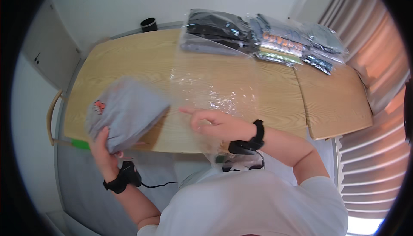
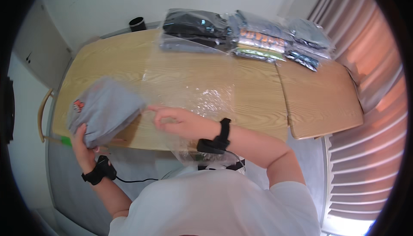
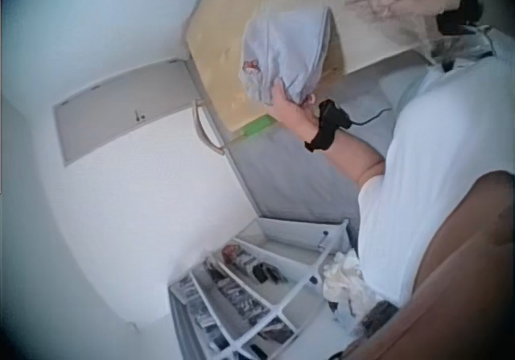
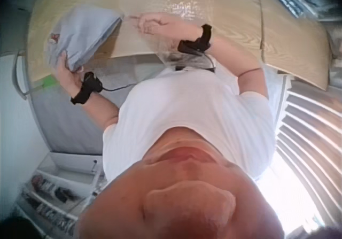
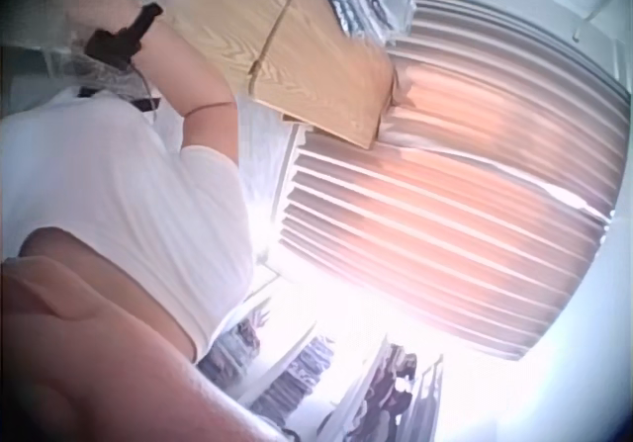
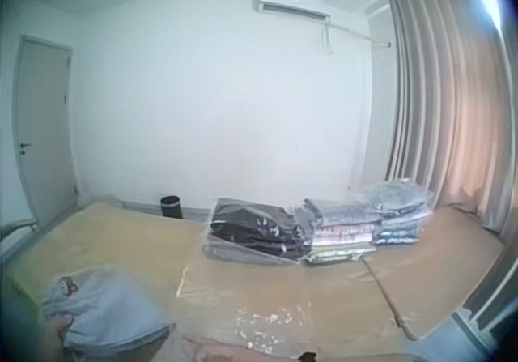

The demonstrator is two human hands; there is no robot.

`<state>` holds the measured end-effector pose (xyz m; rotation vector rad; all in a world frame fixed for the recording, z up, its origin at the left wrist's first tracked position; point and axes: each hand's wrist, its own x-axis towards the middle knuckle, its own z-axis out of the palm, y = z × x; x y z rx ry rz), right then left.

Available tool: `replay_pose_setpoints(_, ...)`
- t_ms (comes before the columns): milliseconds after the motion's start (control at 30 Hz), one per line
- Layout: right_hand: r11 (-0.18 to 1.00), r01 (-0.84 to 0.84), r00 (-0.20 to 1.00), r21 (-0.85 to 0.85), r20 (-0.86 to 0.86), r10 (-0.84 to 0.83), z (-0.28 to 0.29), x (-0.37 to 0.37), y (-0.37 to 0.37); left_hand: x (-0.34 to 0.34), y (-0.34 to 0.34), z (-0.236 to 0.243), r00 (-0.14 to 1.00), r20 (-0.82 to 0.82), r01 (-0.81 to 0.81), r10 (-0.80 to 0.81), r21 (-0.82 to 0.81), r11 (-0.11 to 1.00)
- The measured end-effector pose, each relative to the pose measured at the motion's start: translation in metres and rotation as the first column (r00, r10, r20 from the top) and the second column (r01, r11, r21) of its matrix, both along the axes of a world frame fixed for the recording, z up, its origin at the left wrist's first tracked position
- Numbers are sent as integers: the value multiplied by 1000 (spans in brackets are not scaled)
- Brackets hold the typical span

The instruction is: The person folds a pair of shorts, places them into a plastic bag, and then organizes several packages of clothing onto a shelf in a stockroom.

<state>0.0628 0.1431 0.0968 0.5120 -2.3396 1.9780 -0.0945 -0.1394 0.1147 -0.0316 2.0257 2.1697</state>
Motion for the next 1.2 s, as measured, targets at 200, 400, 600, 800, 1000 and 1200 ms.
replay_pose_setpoints(200,945,-316,938,87,177,298,-33,-101,-54,12,-79,33,899,-286,-325,332,72,943)
replay_pose_setpoints(400,862,-432,902,264,150,406,-57,-158,-60,15,-107,41,838,-427,-310,340,140,940)
replay_pose_setpoints(600,956,-173,984,237,79,158,-25,-137,-44,25,-72,72,904,-406,-110,135,84,990)
replay_pose_setpoints(800,911,242,868,335,-494,-49,90,-63,-39,45,-4,118,682,-626,87,-378,-444,892)
replay_pose_setpoints(1000,970,205,925,129,-351,-148,105,-16,-23,60,58,136,145,-679,196,-719,-693,694)
replay_pose_setpoints(1200,993,120,976,16,179,-121,82,34,6,63,86,123,77,-593,433,-802,-704,562)
